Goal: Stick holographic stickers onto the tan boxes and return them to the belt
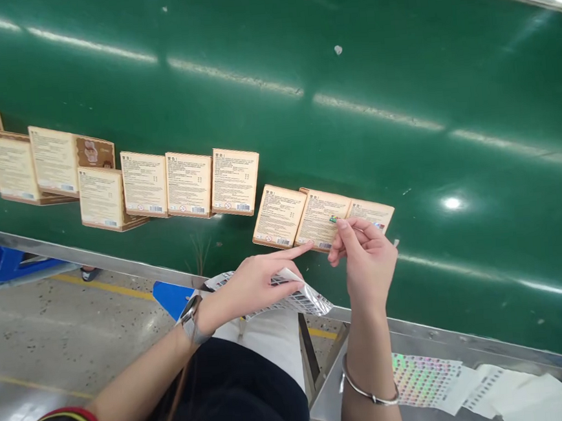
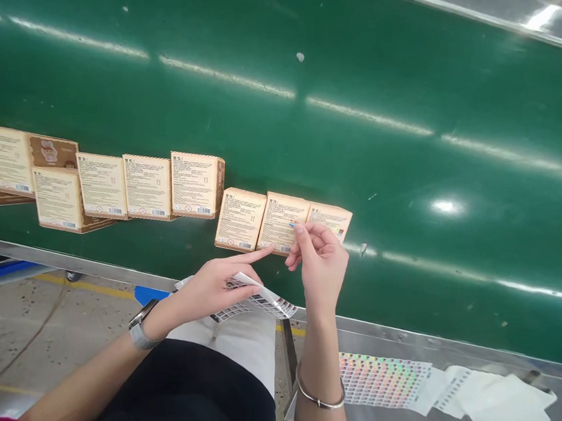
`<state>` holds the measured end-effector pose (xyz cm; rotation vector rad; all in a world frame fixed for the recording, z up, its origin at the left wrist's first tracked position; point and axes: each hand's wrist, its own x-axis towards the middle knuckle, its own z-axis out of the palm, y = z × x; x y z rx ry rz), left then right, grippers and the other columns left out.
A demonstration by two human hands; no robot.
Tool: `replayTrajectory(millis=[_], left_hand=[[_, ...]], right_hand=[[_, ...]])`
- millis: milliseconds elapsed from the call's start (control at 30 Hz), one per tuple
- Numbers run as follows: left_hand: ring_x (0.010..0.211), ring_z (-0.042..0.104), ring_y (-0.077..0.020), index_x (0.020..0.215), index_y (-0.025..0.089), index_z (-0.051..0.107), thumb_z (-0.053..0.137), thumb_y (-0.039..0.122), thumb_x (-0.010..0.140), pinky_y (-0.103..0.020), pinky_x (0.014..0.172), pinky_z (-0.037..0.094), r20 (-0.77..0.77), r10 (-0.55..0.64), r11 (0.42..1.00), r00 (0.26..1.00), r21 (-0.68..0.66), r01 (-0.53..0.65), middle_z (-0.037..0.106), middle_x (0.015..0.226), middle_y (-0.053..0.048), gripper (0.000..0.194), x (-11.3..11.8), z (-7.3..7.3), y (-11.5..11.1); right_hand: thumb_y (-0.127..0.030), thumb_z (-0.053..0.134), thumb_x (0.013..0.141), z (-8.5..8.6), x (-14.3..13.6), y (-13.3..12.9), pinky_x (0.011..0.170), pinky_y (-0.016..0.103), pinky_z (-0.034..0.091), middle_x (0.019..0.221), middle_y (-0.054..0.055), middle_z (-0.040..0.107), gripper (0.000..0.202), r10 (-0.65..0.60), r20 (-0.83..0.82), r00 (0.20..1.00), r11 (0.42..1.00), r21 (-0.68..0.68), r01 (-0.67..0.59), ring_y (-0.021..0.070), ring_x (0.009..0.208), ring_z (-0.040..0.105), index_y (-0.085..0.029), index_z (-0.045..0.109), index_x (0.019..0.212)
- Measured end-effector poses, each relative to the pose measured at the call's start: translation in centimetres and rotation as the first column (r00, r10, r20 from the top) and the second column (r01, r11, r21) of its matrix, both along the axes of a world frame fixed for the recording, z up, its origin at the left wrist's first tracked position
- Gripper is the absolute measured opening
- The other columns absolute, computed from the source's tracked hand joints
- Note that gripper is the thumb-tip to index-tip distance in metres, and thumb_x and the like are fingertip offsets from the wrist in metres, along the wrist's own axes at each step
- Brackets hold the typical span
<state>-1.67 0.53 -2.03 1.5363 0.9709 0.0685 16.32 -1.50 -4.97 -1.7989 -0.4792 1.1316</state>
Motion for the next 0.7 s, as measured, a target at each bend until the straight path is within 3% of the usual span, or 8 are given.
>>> replayTrajectory(millis=[100,233,333,467,533,600,700], left_hand=[[0.073,0.069,-0.0127,0.083,0.021,0.073,0.062,0.022,0.087,-0.024,0.064,0.047,-0.005,-0.008,1.000,1.000,-0.013,0.008,0.055,0.143,-0.001,0.012,-0.1,0.0,0.3],[0.090,0.071,-0.0169,0.081,0.020,0.073,0.062,0.020,0.085,-0.023,0.068,0.049,0.034,0.002,0.997,0.999,-0.074,0.000,0.054,0.144,0.000,0.012,-0.1,0.1,0.6],[0.089,0.071,-0.0167,0.078,0.019,0.072,0.062,0.020,0.084,-0.022,0.066,0.048,0.052,0.006,0.994,0.999,-0.113,0.000,0.054,0.144,0.000,0.012,0.0,0.2,0.9],[0.082,0.069,-0.0165,0.082,0.018,0.073,0.061,0.023,0.085,-0.021,0.061,0.047,0.044,0.088,0.982,0.995,-0.173,-0.079,0.069,0.124,-0.005,0.014,-0.3,0.5,1.1],[0.080,0.068,-0.0166,0.086,0.017,0.074,0.060,0.026,0.085,-0.021,0.060,0.047,0.026,0.185,0.966,0.982,-0.187,-0.177,0.075,0.107,-0.006,0.016,-0.9,0.7,1.3],[0.073,0.066,-0.0155,0.084,0.015,0.073,0.061,0.029,0.084,-0.021,0.059,0.046,0.008,0.271,0.950,0.962,-0.162,-0.267,0.076,0.089,-0.005,0.018,-1.6,1.0,1.6],[0.062,0.061,-0.0130,0.079,0.014,0.070,0.062,0.035,0.084,-0.020,0.054,0.044,-0.007,0.340,0.930,0.940,-0.144,-0.338,0.071,0.072,-0.003,0.023,-2.6,1.5,2.0]], right_hand=[[-0.043,0.069,0.080,0.1,-0.1,-0.1,0.036,0.023,0.042,0.051,-0.007,0.055,0.024,0.008,0.053,0.999,1.000,-0.014,-0.007,0.0078,0.036,0.049,-0.020,0.062,0.083],[-0.043,0.069,0.080,0.2,-1.1,0.2,0.035,0.024,0.044,0.049,-0.006,0.058,0.025,-0.043,0.194,0.980,0.998,-0.041,0.052,0.0108,0.034,0.052,-0.021,0.058,0.082],[-0.044,0.071,0.079,0.2,-1.8,0.6,0.037,0.025,0.045,0.048,-0.007,0.059,0.032,-0.104,0.280,0.954,0.990,-0.063,0.126,0.0128,0.033,0.053,-0.023,0.051,0.094],[-0.043,0.061,0.087,0.3,-1.6,0.4,0.038,0.027,0.046,0.050,-0.008,0.059,0.032,-0.120,0.257,0.959,0.989,-0.048,0.137,0.0146,0.035,0.055,-0.024,0.046,0.107],[-0.041,0.057,0.089,0.9,-1.0,-0.4,0.044,0.028,0.051,0.057,-0.005,0.063,0.027,0.004,0.242,0.970,1.000,-0.025,0.002,0.0153,0.043,0.060,-0.023,0.050,0.108],[-0.039,0.057,0.090,1.9,-0.3,-1.5,0.056,0.030,0.055,0.072,0.001,0.070,0.022,0.242,0.296,0.924,0.968,-0.007,-0.251,0.0165,0.061,0.068,-0.023,0.059,0.104],[-0.032,0.059,0.091,3.3,0.2,-3.0,0.078,0.033,0.055,0.098,0.004,0.074,0.013,0.534,0.457,0.711,0.795,0.015,-0.606,0.0187,0.092,0.069,-0.024,0.067,0.097]])
